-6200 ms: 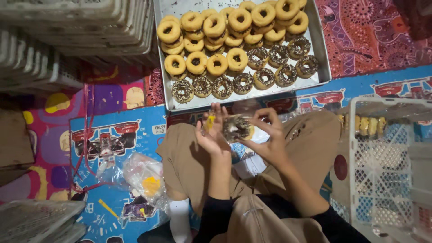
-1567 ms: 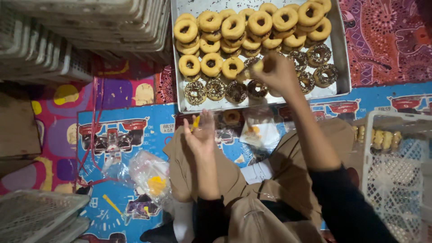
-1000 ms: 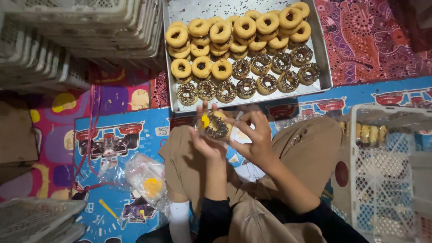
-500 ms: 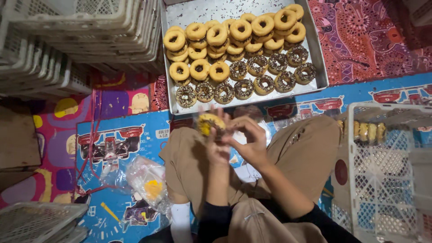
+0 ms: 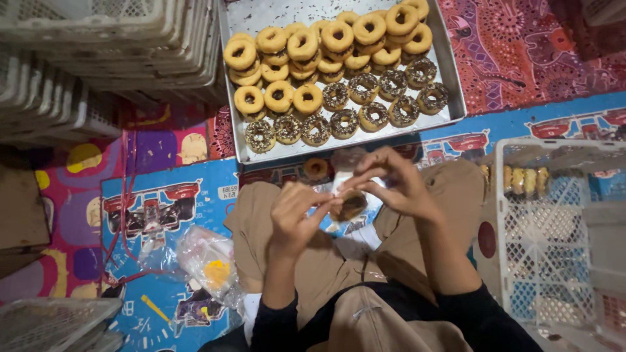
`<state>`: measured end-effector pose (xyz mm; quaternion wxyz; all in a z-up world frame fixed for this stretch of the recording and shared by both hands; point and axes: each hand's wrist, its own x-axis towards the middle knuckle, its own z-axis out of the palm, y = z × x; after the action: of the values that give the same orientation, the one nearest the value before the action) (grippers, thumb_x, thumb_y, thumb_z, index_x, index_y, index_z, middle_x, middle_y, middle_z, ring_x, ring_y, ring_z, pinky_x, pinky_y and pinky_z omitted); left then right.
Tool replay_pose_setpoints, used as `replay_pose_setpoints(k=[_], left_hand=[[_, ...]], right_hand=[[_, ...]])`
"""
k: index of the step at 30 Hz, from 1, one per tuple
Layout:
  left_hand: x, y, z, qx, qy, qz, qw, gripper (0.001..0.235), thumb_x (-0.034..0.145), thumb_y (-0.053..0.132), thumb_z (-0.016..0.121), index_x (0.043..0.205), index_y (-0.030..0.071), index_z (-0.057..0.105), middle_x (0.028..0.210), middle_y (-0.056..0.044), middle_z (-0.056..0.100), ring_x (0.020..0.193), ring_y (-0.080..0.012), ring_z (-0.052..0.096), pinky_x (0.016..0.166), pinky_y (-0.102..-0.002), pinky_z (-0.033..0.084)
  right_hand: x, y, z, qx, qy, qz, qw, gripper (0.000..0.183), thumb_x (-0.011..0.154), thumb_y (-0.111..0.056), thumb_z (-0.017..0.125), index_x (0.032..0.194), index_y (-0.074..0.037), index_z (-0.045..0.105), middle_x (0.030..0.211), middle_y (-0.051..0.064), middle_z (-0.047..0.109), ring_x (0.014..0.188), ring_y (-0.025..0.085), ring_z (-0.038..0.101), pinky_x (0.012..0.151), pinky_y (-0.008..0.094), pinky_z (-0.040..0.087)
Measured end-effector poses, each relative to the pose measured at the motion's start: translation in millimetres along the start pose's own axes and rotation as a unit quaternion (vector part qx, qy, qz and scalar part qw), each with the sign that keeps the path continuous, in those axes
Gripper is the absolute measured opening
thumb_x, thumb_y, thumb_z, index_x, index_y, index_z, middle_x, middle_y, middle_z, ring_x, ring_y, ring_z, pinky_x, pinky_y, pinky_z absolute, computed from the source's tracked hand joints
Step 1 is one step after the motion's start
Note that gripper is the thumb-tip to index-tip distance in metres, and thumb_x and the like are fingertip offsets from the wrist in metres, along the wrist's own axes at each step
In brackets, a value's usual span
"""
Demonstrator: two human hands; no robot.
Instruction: The person sits on the floor and packs donuts from a metal tray into small plastic bags. They place each bagged donut into a white plastic crate.
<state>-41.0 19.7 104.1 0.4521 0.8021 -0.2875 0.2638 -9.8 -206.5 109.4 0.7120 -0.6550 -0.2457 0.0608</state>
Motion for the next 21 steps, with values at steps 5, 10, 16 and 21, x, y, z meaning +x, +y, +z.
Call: replay_pose_setpoints(k=[5, 10, 16, 21], left_hand=[[12, 20, -15, 0.021, -0.021, 0.114, 0.993, 0.017, 0.08, -0.003, 0.079, 0.091, -0.004, 0.065, 0.088, -0.014, 0.067, 0.08, -0.0299, 0.067, 0.07, -0.041, 0.053], [11, 24, -16, 0.026, 0.025, 0.061, 0.997, 0.024, 0.086, -0.008, 0.081, 0.09, 0.001, 0.058, 0.088, -0.011, 0.067, 0.079, -0.0268, 0.066, 0.07, -0.04, 0.053], [7, 14, -38, 0.108, -0.01, 0.059, 0.992, 0.012, 0.082, 0.003, 0.072, 0.094, 0.001, 0.07, 0.092, -0.008, 0.07, 0.085, -0.0263, 0.067, 0.072, -0.041, 0.053], [0, -19, -29, 0.01, 0.12, -0.108, 0.987, 0.013, 0.103, 0.017, 0.056, 0.094, 0.008, 0.054, 0.122, -0.009, 0.054, 0.114, -0.0237, 0.066, 0.085, -0.036, 0.059]], right_hand=[[2, -19, 8, -0.193, -0.052, -0.146, 0.969, 0.017, 0.086, -0.008, 0.083, 0.102, -0.005, 0.08, 0.092, -0.002, 0.074, 0.082, 0.017, 0.059, 0.074, 0.032, 0.048], [0, -23, 18, -0.336, -0.049, -0.218, 0.915, 0.017, 0.083, -0.021, 0.084, 0.097, -0.013, 0.078, 0.091, -0.001, 0.065, 0.084, 0.021, 0.056, 0.074, 0.036, 0.044], [-18, 59, -15, -0.661, 0.046, -0.28, 0.695, 0.026, 0.087, -0.025, 0.075, 0.111, -0.016, 0.072, 0.104, 0.005, 0.067, 0.095, 0.025, 0.063, 0.086, 0.042, 0.048], [-24, 97, -67, -0.62, -0.079, 0.148, 0.767, 0.037, 0.091, -0.029, 0.07, 0.125, -0.017, 0.067, 0.115, 0.013, 0.069, 0.101, 0.031, 0.069, 0.092, 0.043, 0.051]])
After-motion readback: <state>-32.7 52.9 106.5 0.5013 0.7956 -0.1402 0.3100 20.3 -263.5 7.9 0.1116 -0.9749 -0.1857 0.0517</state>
